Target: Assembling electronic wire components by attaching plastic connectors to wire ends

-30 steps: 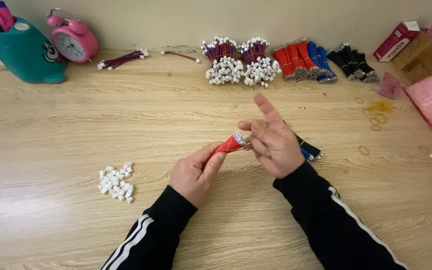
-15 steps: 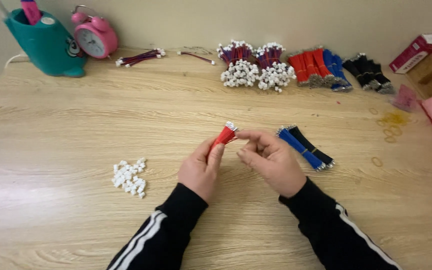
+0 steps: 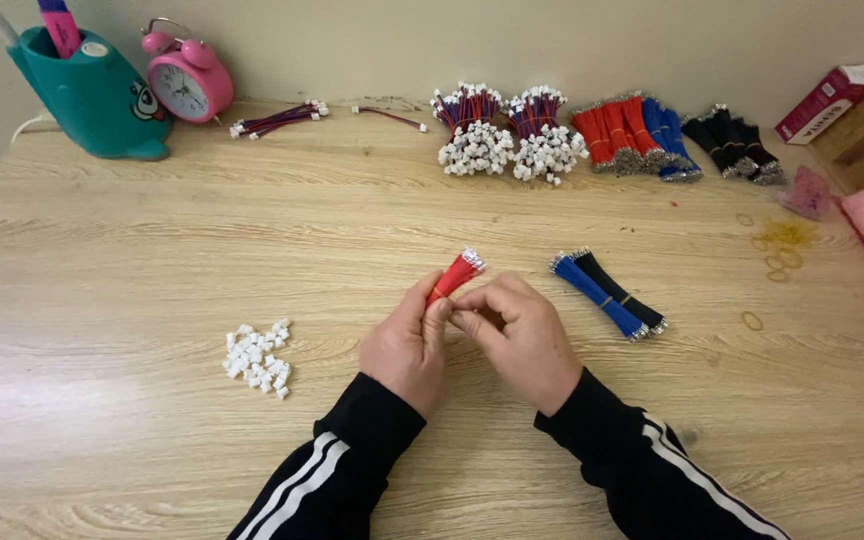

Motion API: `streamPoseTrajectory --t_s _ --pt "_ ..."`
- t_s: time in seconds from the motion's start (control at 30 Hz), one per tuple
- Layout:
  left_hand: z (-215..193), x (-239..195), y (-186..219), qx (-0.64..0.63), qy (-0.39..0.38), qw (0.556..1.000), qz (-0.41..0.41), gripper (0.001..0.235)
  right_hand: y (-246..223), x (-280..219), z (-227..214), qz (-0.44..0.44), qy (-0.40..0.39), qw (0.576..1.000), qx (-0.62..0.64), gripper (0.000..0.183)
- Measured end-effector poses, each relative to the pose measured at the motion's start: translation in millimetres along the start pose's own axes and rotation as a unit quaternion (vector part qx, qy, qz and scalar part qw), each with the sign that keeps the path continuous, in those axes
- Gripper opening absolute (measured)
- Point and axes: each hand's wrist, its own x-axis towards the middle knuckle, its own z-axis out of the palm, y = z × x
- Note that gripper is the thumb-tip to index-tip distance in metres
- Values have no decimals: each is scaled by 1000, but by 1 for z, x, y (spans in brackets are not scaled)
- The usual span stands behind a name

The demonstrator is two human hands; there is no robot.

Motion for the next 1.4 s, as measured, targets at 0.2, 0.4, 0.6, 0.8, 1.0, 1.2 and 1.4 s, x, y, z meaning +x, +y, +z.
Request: streamPoseTrajectory --t_s 0.2,0.4,0.6,0.8,1.0,1.2,1.4 --pt "14 9 -29 244 19 965 90 42 -1 -7 -1 -38 46 996 71 10" --pt "18 10 -39 351 120 908 194 37 11 -10 16 1 70 957 282 9" --pt "15 7 -32 376 106 898 200 33 -3 -8 20 51 104 923 367 15" --pt "15 7 -34 361 85 907 197 32 12 -4 22 134 104 881 442 13" --pt "18 7 -41 374 96 900 200 31 9 -3 6 59 124 978 157 13" --pt "1 9 -21 368 97 864 331 20 19 13 -17 67 122 987 76 13" --pt "1 5 -12 26 -87 995 36 26 33 13 -13 234 89 909 334 9"
